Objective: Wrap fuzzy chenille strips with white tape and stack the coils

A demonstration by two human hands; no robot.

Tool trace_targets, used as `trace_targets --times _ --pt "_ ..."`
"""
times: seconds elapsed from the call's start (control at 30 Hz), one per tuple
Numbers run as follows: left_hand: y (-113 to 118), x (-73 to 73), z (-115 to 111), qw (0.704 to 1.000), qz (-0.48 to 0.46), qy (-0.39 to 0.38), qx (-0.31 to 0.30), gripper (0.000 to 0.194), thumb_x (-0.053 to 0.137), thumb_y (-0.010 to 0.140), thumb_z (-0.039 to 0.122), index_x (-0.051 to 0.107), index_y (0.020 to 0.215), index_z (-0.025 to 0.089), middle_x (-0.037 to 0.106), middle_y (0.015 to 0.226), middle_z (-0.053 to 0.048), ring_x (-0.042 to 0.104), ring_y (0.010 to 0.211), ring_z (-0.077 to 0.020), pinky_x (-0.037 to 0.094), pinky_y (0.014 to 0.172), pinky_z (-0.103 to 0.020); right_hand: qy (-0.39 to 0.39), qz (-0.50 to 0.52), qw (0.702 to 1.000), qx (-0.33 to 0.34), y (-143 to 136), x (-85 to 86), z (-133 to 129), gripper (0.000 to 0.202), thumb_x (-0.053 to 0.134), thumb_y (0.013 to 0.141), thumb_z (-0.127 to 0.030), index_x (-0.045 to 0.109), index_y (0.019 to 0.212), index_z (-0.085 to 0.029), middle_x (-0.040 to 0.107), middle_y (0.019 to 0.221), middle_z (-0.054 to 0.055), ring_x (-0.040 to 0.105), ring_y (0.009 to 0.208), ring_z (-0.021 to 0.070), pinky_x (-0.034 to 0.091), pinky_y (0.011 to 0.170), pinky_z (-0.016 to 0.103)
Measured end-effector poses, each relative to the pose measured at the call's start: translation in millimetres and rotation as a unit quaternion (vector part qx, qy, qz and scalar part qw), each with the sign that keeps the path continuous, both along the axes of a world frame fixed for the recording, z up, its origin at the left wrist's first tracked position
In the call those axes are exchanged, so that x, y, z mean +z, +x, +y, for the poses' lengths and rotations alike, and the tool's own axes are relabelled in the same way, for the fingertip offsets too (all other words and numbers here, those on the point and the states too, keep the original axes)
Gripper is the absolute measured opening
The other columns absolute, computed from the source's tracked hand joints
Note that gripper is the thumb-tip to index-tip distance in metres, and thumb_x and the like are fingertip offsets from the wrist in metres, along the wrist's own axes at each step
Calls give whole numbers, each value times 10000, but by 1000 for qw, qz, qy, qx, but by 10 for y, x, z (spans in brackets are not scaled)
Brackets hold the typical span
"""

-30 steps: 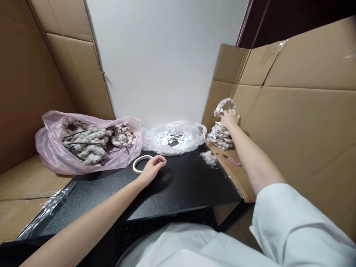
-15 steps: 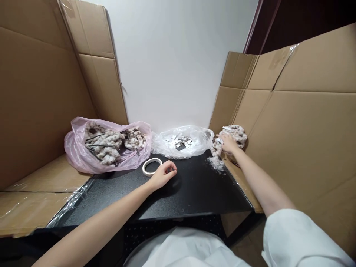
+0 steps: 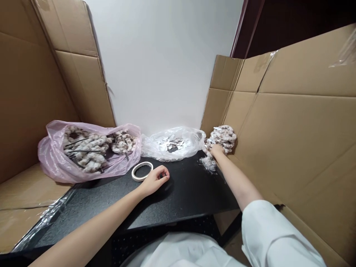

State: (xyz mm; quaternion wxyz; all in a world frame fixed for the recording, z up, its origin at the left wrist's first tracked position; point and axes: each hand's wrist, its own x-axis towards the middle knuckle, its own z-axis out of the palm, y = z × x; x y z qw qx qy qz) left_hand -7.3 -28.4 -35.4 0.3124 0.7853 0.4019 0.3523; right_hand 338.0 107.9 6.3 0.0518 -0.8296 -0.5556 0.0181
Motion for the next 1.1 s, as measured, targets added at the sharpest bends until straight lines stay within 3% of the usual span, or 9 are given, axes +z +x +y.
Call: trace_targets --times 0.2,0.33,0.43,0.57,0.7,0.8,0.9,1.0,1.1 --pt "2 0 -7 1000 6 -5 -3 147 517 805 309 562 776 172 545 773 -7 496 696 -134 384 606 -240 71 69 995 -6 53 119 31 361 647 726 -168 651 1082 -113 670 1057 187 649 980 274 511 795 326" --pt "-7 -1 -3 1000 3 -8 0 154 526 804 318 568 776 173 559 771 -10 499 688 -135 382 595 -239 194 90 976 41 17 481 83 323 400 887 -203 583 1153 -177 648 1158 99 601 1058 187 463 877 258" --pt "-10 9 -4 1000 -3 -7 6 167 535 800 330 576 764 172 568 768 -11 497 675 -135 382 589 -240 274 101 954 68 4 815 92 369 317 918 -230 494 1240 -200 607 1227 78 579 1081 154 448 881 235" --pt "-18 3 3 1000 -5 -4 3 185 527 809 343 577 762 172 577 796 -18 497 679 -135 383 594 -242 349 177 912 124 75 1211 -49 295 426 873 -220 545 1134 -151 683 906 67 632 784 139 470 737 227" --pt "-18 -18 17 1000 5 -5 -7 170 521 816 331 573 780 174 562 784 -12 492 684 -136 383 602 -242 172 207 944 193 235 1491 -439 169 569 820 -300 625 825 -140 555 530 -13 474 471 97 397 509 212" --pt "-17 -26 25 1000 3 -5 -10 169 524 815 332 575 779 175 562 783 -10 494 687 -137 384 603 -241 -8 203 948 245 356 1619 -744 291 649 765 -428 598 653 -165 498 474 -18 399 422 83 335 429 214" --pt "-23 -31 30 1000 5 -7 -11 177 526 815 338 576 776 173 567 786 -14 496 684 -137 385 603 -243 -86 187 945 255 480 1718 -838 339 682 731 -487 595 631 -176 506 507 -8 423 448 89 362 441 219" --pt "-28 -31 33 1000 10 -6 -12 187 524 818 345 571 763 173 574 792 -18 505 697 -142 390 615 -248 6 136 970 204 677 1865 -640 302 665 763 -464 643 735 -164 514 544 -8 447 496 100 412 516 235" --pt "-26 -24 30 1000 13 -5 -9 198 525 818 353 567 746 174 579 795 -21 513 708 -147 396 624 -251 233 66 959 149 927 1996 -301 284 574 842 -392 648 897 -123 586 674 32 510 622 130 457 652 271"
